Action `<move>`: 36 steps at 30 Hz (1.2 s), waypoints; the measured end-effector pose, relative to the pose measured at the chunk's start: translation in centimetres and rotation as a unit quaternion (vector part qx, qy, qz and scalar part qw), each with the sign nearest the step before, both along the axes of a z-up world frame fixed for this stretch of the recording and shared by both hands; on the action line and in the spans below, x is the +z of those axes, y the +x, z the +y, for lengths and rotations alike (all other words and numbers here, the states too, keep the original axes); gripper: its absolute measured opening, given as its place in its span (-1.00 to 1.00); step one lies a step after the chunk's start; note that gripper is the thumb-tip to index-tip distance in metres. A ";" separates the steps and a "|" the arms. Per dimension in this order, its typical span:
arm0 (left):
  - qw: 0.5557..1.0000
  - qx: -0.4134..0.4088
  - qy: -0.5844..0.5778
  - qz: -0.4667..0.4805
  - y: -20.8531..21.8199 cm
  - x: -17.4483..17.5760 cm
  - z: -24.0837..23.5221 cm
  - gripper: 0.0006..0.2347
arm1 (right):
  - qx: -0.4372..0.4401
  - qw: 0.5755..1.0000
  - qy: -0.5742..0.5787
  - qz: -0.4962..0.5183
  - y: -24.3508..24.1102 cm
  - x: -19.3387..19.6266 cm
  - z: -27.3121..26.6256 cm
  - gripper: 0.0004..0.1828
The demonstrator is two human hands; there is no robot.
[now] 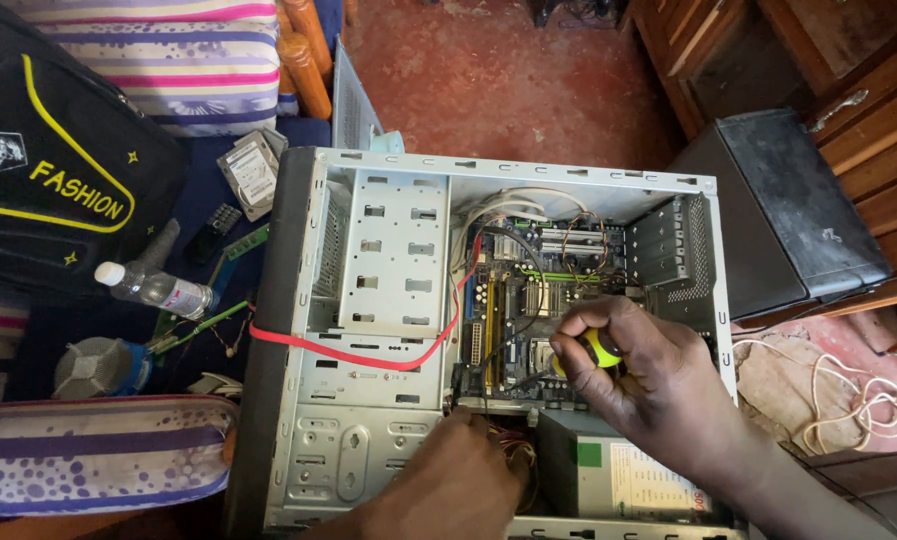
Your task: The person uses a yellow-handled screwdriver to work on the internal components of an open desktop computer tower. They manipulate wires and appear to be tightening or loosening screws on the motherboard and other parts inside the case.
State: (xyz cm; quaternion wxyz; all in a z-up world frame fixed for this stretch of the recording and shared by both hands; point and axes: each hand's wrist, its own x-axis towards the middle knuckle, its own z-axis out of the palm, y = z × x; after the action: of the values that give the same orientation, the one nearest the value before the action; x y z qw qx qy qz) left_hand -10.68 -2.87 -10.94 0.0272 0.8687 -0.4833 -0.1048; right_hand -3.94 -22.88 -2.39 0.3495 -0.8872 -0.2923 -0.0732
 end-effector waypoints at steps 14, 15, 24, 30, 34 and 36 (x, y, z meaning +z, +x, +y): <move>0.999 -0.004 0.042 0.030 0.3 0.8 -0.2 -0.79 | 0.002 1.000 -0.003 -0.016 -0.3 -0.5 -0.2 -0.89; 0.999 -0.002 0.031 0.028 0.3 0.9 -0.1 -0.78 | -0.001 1.000 -0.002 -0.013 -0.4 -0.5 -0.2 -0.91; 0.999 0.013 0.021 0.025 0.2 3.3 0.3 -0.54 | 0.019 0.999 -0.035 -0.018 -1.1 -0.3 -0.2 -0.87; 0.979 0.096 -0.170 0.063 0.1 4.1 0.1 -0.27 | 0.169 0.981 -0.092 -0.037 -1.9 2.8 0.1 -0.85; 0.993 0.094 -0.020 0.071 1.4 5.3 -0.9 -0.54 | 0.184 0.968 -0.170 0.024 -3.0 4.5 0.6 -0.81; 0.989 0.126 -0.027 0.069 1.9 3.3 -1.2 -0.59 | 0.094 0.953 -0.286 0.019 -3.4 3.6 0.3 -0.66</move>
State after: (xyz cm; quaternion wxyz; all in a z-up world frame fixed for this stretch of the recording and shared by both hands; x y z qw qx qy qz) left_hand -8.76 -4.06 -7.64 0.0969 0.9123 -0.3699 -0.1469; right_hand -7.39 -22.59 1.25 0.0921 -0.9195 -0.3767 0.0634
